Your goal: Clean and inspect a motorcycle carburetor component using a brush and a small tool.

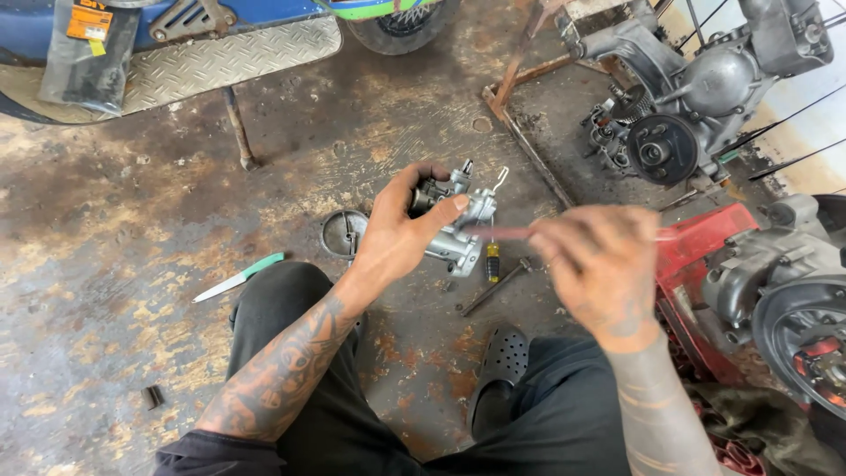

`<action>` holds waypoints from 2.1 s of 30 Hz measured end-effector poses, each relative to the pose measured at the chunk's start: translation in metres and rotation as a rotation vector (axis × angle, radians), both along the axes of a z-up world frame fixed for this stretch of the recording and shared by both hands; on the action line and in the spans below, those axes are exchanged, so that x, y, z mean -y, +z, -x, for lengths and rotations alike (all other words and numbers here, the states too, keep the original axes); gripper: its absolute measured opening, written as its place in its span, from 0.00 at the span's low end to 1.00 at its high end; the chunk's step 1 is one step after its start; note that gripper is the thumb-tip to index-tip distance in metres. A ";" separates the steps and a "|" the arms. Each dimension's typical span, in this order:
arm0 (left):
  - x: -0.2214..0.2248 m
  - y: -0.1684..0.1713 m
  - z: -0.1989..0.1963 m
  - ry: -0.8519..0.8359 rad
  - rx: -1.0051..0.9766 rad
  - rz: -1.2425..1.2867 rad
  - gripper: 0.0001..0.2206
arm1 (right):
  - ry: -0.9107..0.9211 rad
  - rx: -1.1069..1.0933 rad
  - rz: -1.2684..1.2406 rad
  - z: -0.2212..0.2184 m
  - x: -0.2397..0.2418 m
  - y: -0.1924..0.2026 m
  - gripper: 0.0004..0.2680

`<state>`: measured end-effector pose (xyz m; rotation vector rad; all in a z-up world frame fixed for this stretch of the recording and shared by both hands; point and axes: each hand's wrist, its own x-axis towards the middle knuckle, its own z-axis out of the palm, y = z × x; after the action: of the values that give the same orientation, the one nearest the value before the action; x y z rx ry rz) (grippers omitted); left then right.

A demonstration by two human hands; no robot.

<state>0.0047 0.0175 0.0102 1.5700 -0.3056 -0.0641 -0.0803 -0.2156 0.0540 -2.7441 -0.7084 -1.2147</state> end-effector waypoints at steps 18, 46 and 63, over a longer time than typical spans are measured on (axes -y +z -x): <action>0.002 0.005 0.008 -0.085 -0.167 0.054 0.24 | 0.038 -0.114 -0.146 -0.009 0.007 0.007 0.03; -0.012 0.000 0.000 -0.204 -0.133 0.236 0.19 | 0.171 -0.287 -0.303 -0.009 -0.005 -0.009 0.04; 0.004 -0.017 -0.008 -0.147 -0.663 0.717 0.16 | 0.123 -0.298 -0.451 -0.012 0.006 -0.004 0.03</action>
<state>0.0132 0.0133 -0.0070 0.7487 0.0859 -0.5201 -0.0686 -0.2216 0.0500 -2.3901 -0.4900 -0.7957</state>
